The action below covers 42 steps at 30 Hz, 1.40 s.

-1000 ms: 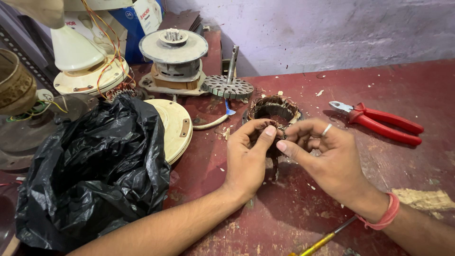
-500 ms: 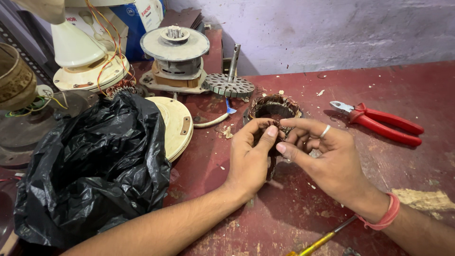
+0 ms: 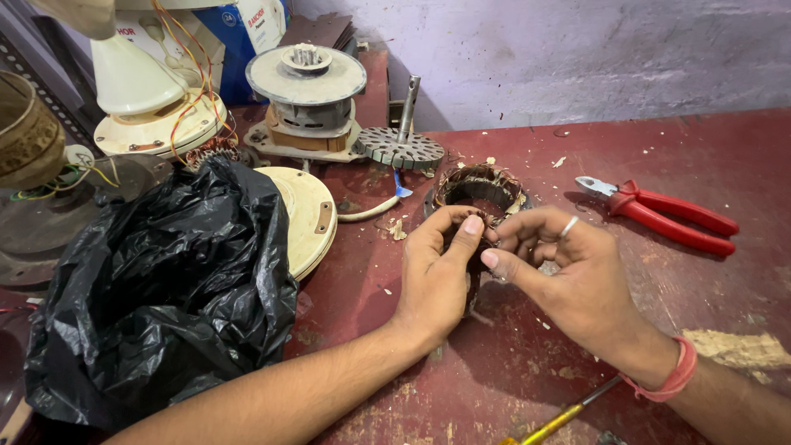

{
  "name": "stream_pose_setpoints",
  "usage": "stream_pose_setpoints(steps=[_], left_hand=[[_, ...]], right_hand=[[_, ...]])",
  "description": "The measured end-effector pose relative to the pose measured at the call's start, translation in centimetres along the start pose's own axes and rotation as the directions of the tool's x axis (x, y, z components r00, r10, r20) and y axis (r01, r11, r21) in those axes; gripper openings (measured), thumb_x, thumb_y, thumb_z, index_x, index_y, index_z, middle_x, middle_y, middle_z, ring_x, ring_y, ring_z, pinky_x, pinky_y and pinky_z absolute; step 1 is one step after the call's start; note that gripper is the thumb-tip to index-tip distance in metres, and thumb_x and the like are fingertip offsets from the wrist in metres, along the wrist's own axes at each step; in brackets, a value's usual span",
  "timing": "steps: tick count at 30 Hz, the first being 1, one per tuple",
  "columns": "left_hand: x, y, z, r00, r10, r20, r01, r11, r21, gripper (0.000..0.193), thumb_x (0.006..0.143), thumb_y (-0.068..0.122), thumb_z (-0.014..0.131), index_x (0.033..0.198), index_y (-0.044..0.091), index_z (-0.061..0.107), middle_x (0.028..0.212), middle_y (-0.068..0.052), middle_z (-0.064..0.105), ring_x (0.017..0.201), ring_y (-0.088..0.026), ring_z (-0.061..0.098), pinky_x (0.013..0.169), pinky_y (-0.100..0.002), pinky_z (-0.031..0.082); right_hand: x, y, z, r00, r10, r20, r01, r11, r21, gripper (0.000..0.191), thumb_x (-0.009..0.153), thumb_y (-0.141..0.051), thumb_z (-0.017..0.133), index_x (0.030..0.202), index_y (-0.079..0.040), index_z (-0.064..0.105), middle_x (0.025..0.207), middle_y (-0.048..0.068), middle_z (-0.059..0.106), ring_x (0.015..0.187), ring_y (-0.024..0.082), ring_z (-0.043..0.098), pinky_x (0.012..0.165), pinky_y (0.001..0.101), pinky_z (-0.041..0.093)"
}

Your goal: The person removes copper wire from a motor stator by hand, pulling and separating strands from the laminated core. The work is performed on a cluttered workbench with other motor parts and tools nearby.

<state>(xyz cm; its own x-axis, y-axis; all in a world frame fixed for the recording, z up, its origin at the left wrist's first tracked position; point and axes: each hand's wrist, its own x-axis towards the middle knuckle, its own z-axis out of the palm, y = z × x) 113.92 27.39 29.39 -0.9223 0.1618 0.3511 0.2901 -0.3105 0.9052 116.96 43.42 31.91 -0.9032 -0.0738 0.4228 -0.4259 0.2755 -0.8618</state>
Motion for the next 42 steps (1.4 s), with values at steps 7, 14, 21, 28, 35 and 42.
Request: stream_pose_setpoints(steps=[7,14,21,28,35,42], left_hand=[[0.7,-0.6,0.9,1.0,-0.024,0.01,0.024,0.999,-0.038,0.022,0.106,0.016,0.055,0.105,-0.001,0.068,0.089,-0.002,0.068,0.078,-0.008,0.058,0.067,-0.026,0.049],[1.6,-1.7,2.4,1.0,0.019,0.0,-0.019,1.0,-0.023,0.021,0.107,0.017,0.056,0.107,-0.001,0.068,0.09,-0.003,0.068,0.081,-0.007,0.06,0.07,-0.025,0.051],[2.5,-2.6,3.5,1.0,-0.009,-0.001,0.009,0.998,-0.057,0.021,0.105,0.017,0.056,0.106,-0.001,0.067,0.09,-0.003,0.069,0.081,-0.008,0.061,0.07,-0.025,0.053],[2.8,-2.9,3.9,1.0,0.018,0.004,-0.018,1.0,-0.013,0.022,0.106,0.017,0.056,0.106,-0.001,0.068,0.09,-0.002,0.069,0.08,-0.008,0.06,0.07,-0.025,0.051],[2.9,-2.8,4.3,1.0,-0.003,-0.007,0.003,0.999,-0.039,0.022,0.106,0.017,0.057,0.106,-0.001,0.068,0.088,-0.002,0.067,0.078,-0.007,0.059,0.066,-0.024,0.05],[2.9,-2.8,4.2,1.0,0.01,-0.027,-0.01,1.0,0.001,0.022,0.105,0.018,0.057,0.106,-0.002,0.068,0.089,-0.002,0.069,0.08,-0.007,0.06,0.068,-0.025,0.052]], right_hand=[[0.3,0.6,-0.6,0.998,-0.066,0.015,0.066,0.997,0.032,0.045,0.083,0.002,0.078,0.127,-0.001,0.068,0.089,0.004,0.071,0.077,0.005,0.064,0.06,0.0181,0.051],[0.9,1.8,-2.7,1.0,-0.025,0.0,0.025,1.0,0.0,0.04,0.083,0.0,0.078,0.122,0.0,0.068,0.089,0.004,0.071,0.077,0.006,0.066,0.06,0.0188,0.053],[1.4,2.7,-3.9,1.0,-0.015,0.003,0.015,1.0,-0.013,0.026,0.085,0.0,0.079,0.109,0.002,0.07,0.091,0.006,0.074,0.077,0.008,0.068,0.061,0.0199,0.054],[1.5,2.5,-4.3,0.997,-0.072,0.018,0.072,0.997,0.011,0.043,0.083,0.001,0.078,0.125,-0.001,0.068,0.089,0.004,0.071,0.077,0.006,0.066,0.06,0.0181,0.052],[1.6,2.5,-4.7,1.0,-0.027,0.011,0.027,1.0,-0.009,0.041,0.083,0.0,0.077,0.123,0.0,0.069,0.089,0.004,0.072,0.075,0.006,0.067,0.059,0.0192,0.053],[1.7,3.0,-4.6,1.0,-0.026,0.001,0.026,1.0,-0.011,0.025,0.085,-0.001,0.079,0.109,0.002,0.071,0.094,0.005,0.073,0.081,0.006,0.068,0.065,0.0197,0.055]])
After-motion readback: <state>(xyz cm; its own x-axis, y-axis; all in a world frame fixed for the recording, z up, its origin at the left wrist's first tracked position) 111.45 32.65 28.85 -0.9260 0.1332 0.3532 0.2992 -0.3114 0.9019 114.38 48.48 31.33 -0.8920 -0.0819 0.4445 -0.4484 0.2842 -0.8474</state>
